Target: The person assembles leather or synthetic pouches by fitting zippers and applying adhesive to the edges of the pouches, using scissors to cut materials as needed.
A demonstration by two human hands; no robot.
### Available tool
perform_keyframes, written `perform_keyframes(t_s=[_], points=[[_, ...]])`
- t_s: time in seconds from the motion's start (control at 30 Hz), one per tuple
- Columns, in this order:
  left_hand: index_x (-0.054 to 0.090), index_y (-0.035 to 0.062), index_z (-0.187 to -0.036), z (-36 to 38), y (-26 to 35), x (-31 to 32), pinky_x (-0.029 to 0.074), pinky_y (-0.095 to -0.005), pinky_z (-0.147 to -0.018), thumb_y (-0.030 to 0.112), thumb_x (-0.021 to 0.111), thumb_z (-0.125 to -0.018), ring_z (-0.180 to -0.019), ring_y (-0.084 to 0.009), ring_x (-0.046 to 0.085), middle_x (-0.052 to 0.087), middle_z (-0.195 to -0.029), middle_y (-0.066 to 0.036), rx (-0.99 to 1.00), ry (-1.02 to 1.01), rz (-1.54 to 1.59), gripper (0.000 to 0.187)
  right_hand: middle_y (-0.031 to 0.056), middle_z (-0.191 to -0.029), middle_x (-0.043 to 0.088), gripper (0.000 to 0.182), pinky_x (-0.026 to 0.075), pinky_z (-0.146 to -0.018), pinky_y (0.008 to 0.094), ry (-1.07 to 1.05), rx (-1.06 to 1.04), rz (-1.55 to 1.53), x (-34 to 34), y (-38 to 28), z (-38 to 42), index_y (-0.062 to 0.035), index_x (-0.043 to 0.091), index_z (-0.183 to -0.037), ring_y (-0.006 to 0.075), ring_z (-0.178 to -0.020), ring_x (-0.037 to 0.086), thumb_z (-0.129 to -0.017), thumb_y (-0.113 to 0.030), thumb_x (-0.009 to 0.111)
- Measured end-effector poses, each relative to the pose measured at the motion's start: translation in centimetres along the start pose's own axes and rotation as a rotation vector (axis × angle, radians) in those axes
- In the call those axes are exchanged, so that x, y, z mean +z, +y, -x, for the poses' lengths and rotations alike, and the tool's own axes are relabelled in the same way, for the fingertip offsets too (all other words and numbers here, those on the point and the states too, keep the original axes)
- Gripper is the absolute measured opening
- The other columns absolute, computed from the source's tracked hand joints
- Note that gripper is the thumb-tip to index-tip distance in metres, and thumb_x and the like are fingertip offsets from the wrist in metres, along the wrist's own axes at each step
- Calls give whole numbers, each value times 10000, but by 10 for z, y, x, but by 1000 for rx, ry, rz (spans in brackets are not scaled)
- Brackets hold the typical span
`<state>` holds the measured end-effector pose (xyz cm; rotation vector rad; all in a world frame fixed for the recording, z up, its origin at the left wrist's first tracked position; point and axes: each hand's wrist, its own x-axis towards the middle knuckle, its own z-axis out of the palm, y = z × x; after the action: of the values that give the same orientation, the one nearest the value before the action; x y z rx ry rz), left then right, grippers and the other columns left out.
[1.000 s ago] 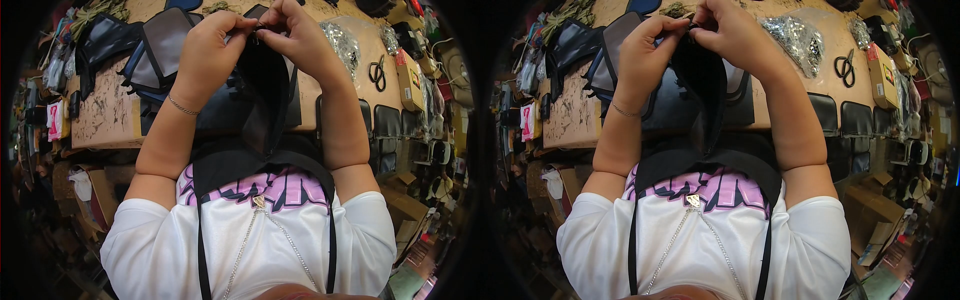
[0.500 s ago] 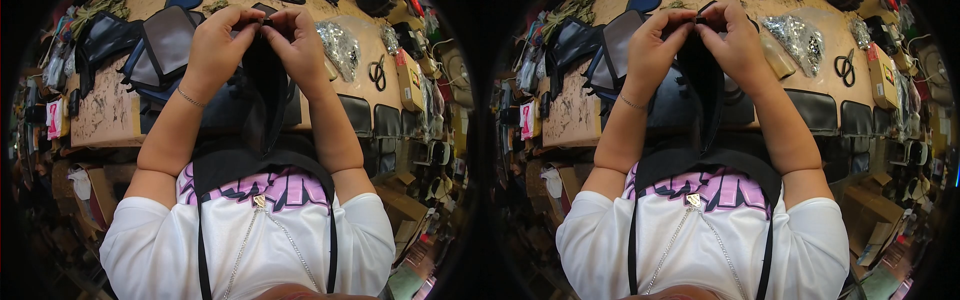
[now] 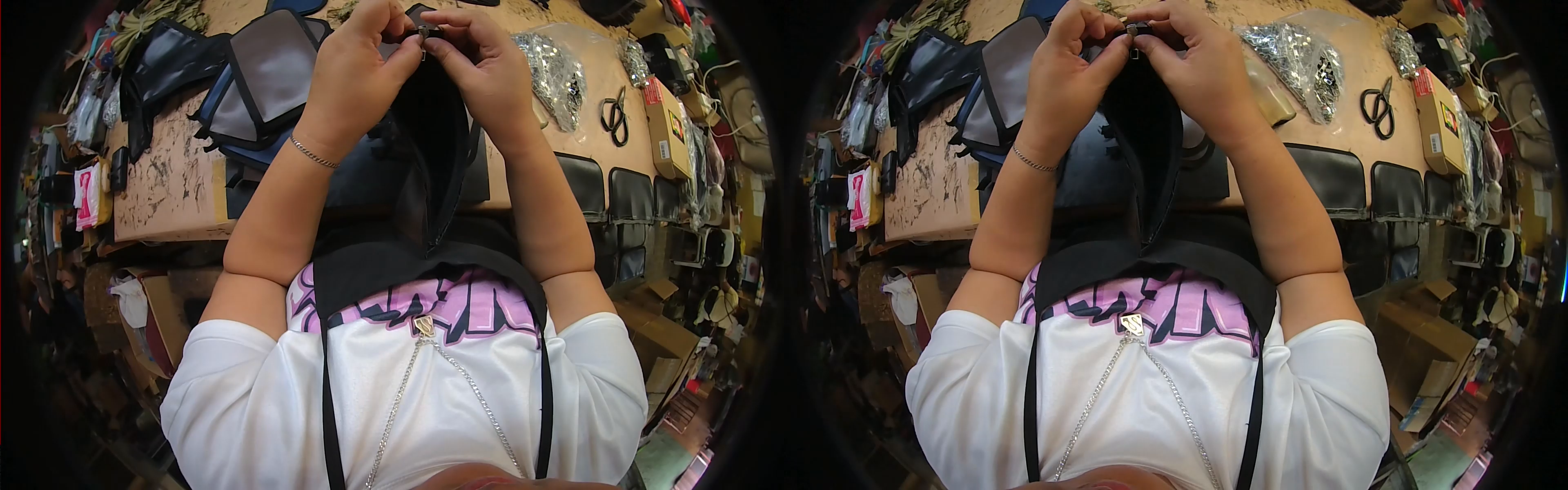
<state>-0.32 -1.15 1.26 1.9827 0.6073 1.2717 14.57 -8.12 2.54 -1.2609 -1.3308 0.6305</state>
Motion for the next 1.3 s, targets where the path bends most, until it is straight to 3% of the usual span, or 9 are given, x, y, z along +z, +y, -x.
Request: perform_keyframes(t_s=[0.2, 0.3, 0.4, 0.67, 0.77, 0.97, 1.17, 1.3], points=[[494, 19, -918, -2, 15, 1, 453, -264, -681, -24, 653, -867, -722, -124, 500, 521, -779, -50, 5, 9, -42, 173, 2, -961, 714, 235, 505, -817, 199, 55, -141, 140, -1, 19, -1, -67, 699, -1134, 63, -889, 647, -902, -27, 684], [488, 20, -905, 0, 3, 9, 455, -270, -662, -28, 653, -874, -706, -126, 501, 544, -783, -61, -33, 85, 83, 175, 2, -968, 721, 209, 512, -813, 210, 43, -128, 57, -3, 19, -3, -54, 705, -1106, 72, -894, 658, -900, -24, 684], [475, 23, -883, 0, 1, 11, 457, -274, -652, -34, 647, -878, -698, -126, 503, 562, -785, -70, -36, 96, 81, 182, 60, -1021, 684, 229, 504, -847, 233, -11, 20, -179, -2, 14, -3, -10, 629, -1142, 108, -938, 646, -922, 51, 616], [420, 38, -852, -2, 20, 8, 460, -268, -655, -61, 629, -873, -707, -123, 500, 532, -743, -63, -32, 19, -79, 232, 55, -1033, 685, 225, 503, -848, 227, -4, 18, -200, -4, 18, -3, -4, 629, -1144, 101, -948, 645, -927, 53, 613], [411, 38, -854, -3, 0, 13, 463, -253, -654, -75, 619, -878, -706, -110, 498, 529, -736, -46, -37, 74, 116, 238, 53, -1018, 687, 214, 503, -842, 225, -5, 0, -190, -5, 19, -3, -1, 633, -1134, 100, -938, 645, -928, 52, 614], [394, 41, -839, -6, 8, 9, 466, -238, -653, -89, 617, -884, -713, -81, 488, 453, -734, -7, -219, 13, 144, 262, 48, -987, 689, 194, 504, -830, 223, -10, -22, -138, -5, 18, -3, 6, 637, -1119, 94, -912, 643, -929, 41, 623], [397, 45, -838, -3, -9, 13, 453, -231, -632, -82, 618, -891, -705, -69, 472, 418, -710, 6, -88, 52, 154, 260, 46, -981, 688, 177, 503, -817, 219, 15, 9, -143, -4, 14, -3, 6, 644, -1101, 90, -901, 638, -928, 36, 626], [428, 41, -863, -3, 1, 10, 453, -225, -632, -78, 619, -895, -716, -61, 499, 503, -747, -10, -188, 37, 131, 227, 43, -975, 689, 158, 506, -800, 221, 18, -1, -139, -3, 14, -3, 2, 657, -1073, 91, -888, 638, -921, 35, 632]])
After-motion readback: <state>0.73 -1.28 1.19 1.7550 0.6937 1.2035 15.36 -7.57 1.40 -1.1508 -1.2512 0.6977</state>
